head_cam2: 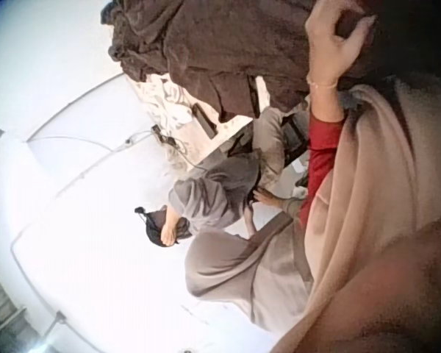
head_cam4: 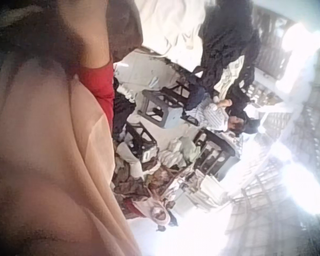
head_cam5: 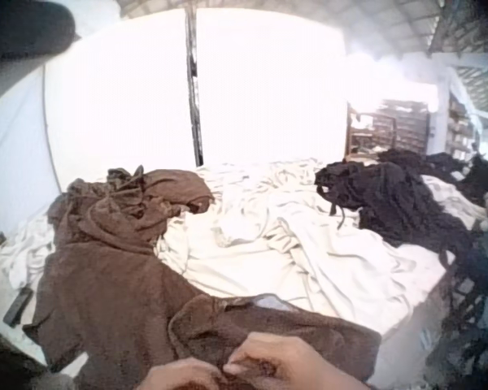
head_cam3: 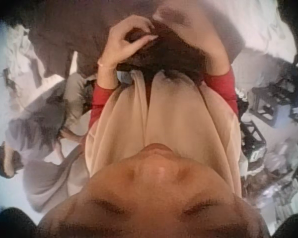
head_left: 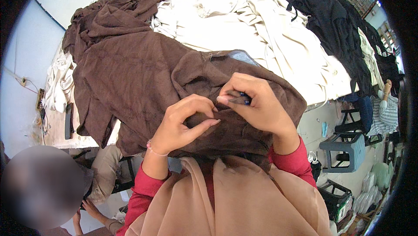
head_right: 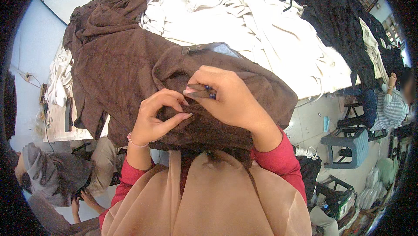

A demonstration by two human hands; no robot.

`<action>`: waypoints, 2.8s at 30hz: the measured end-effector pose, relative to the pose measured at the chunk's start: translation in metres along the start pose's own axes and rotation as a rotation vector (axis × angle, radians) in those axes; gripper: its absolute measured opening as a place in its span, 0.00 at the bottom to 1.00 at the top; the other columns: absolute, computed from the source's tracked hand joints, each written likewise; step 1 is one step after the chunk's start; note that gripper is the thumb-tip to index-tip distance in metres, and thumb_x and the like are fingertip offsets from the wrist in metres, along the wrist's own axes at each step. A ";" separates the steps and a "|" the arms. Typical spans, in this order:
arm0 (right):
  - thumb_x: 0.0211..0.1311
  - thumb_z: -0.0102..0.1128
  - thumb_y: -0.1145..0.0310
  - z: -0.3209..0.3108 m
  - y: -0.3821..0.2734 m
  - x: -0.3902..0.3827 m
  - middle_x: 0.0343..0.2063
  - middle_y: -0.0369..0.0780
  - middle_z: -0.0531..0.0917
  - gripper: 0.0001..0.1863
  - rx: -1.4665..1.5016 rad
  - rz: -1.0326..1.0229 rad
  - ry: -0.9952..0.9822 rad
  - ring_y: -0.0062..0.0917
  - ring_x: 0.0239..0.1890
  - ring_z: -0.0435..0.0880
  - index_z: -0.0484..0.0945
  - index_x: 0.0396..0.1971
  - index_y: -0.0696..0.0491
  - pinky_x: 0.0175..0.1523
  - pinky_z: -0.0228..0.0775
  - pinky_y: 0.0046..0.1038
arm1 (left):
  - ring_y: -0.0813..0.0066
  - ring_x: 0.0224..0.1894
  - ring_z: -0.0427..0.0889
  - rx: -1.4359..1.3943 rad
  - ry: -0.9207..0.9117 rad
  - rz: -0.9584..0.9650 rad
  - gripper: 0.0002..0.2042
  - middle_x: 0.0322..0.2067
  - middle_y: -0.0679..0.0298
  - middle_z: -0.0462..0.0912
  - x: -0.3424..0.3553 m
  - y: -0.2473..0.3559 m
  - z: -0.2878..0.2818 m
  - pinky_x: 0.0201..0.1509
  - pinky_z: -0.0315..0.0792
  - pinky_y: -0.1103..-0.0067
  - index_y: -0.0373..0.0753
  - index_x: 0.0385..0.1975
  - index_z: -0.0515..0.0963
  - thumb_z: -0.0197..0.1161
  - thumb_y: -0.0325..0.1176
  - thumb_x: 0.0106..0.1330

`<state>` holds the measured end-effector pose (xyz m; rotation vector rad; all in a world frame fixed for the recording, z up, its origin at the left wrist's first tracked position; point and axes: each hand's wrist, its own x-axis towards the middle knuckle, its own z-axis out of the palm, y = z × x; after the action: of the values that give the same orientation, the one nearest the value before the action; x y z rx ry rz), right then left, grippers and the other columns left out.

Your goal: The person repeatedly picks at and pulls loose threads from a brown garment laid on a table. They turn the fabric over and continue removing threads from different areas by hand.

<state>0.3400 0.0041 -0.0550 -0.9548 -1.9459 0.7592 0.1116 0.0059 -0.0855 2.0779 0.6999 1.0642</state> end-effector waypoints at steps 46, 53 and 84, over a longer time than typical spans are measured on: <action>0.57 0.70 0.78 -0.033 0.004 -0.039 0.30 0.38 0.79 0.05 -0.065 0.073 0.308 0.24 0.33 0.76 0.82 0.30 0.57 0.40 0.68 0.26 | 0.64 0.45 0.86 -0.166 -0.064 -0.229 0.07 0.42 0.59 0.87 0.020 0.011 0.015 0.49 0.77 0.74 0.35 0.27 0.71 0.64 0.22 0.64; 0.55 0.69 0.77 -0.027 0.000 -0.044 0.28 0.38 0.81 0.05 -0.099 0.015 0.269 0.26 0.28 0.77 0.84 0.32 0.56 0.34 0.67 0.26 | 0.70 0.49 0.83 -0.047 -0.200 -0.062 0.04 0.47 0.51 0.86 0.029 0.016 0.014 0.56 0.75 0.73 0.34 0.39 0.73 0.57 0.19 0.68; 0.50 0.75 0.66 -0.021 0.017 -0.059 0.29 0.30 0.85 0.11 -0.385 -0.256 0.344 0.23 0.24 0.81 0.87 0.36 0.46 0.26 0.64 0.28 | 0.81 0.53 0.77 -0.510 -0.063 -0.320 0.18 0.47 0.57 0.85 0.023 -0.001 0.017 0.63 0.64 0.80 0.43 0.53 0.60 0.55 0.17 0.70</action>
<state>0.3859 -0.0330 -0.0822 -0.9591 -1.8858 0.0636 0.1378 0.0168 -0.0830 1.4992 0.6243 0.8789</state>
